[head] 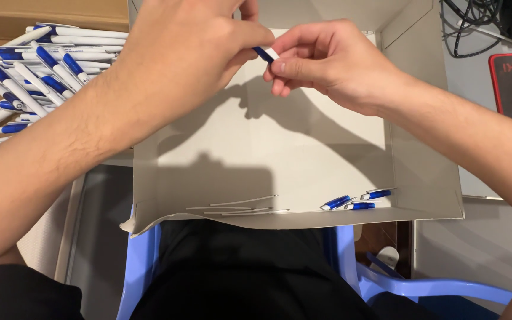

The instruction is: Assembling plastic pens by inserting ink cartridges into barrels and attaching caps.

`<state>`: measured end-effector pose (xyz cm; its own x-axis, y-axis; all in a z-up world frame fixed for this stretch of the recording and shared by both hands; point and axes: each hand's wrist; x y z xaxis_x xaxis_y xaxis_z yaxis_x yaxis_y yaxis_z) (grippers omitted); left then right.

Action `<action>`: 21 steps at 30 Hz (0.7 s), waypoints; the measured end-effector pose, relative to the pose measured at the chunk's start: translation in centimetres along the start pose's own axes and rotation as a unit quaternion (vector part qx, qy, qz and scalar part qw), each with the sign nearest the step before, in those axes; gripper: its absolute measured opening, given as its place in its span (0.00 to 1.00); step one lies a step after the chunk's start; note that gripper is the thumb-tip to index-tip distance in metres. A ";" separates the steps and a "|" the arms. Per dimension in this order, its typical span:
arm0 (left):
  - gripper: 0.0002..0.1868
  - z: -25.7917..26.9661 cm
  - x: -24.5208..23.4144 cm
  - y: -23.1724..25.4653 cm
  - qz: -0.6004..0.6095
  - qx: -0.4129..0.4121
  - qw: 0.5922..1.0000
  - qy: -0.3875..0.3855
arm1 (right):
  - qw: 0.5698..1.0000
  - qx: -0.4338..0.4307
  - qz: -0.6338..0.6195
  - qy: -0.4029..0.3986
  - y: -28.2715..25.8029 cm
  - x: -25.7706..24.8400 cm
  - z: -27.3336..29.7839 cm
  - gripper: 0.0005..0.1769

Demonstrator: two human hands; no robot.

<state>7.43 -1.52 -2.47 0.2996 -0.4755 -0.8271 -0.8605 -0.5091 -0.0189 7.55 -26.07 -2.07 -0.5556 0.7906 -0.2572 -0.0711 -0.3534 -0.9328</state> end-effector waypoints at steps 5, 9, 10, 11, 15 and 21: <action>0.03 0.4 0.0 -0.2 -0.038 0.009 0.999 -0.009 | 0.998 0.025 0.054 0.016 -0.5 -0.4 0.3 0.10; 0.07 0.9 -0.4 -0.1 -0.035 -0.037 0.998 -0.030 | 0.978 0.048 0.201 0.028 -1.1 -1.2 0.7 0.04; 0.07 0.9 -0.5 -0.1 -0.036 -0.037 0.998 -0.030 | 0.978 0.048 0.201 0.028 -0.5 -2.4 0.6 0.04; 0.07 1.0 -0.6 -0.2 -0.051 -0.045 0.997 -0.041 | 0.937 -0.006 0.348 0.035 0.2 -3.5 0.5 0.04; 0.05 1.3 -0.8 -0.1 -0.050 -0.098 0.988 -0.104 | 0.746 -0.020 0.662 0.063 2.6 -8.7 0.8 0.08; 0.08 0.3 -1.1 1.3 0.033 -0.201 0.946 -0.253 | 0.390 -0.022 0.919 0.063 9.8 -14.2 0.8 0.13</action>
<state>5.83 -1.41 -1.73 -0.0736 -0.1634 -0.9838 -0.6134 -0.7704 0.1738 14.06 -41.17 -7.37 0.4095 -0.7574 -0.5085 0.3660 -0.3742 0.8521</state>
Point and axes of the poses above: each hand's wrist, its own z-axis away from the middle knuckle, its own x-axis out of the palm, y = z × x, and after that the axes turned 13 degrees about z, right-handed
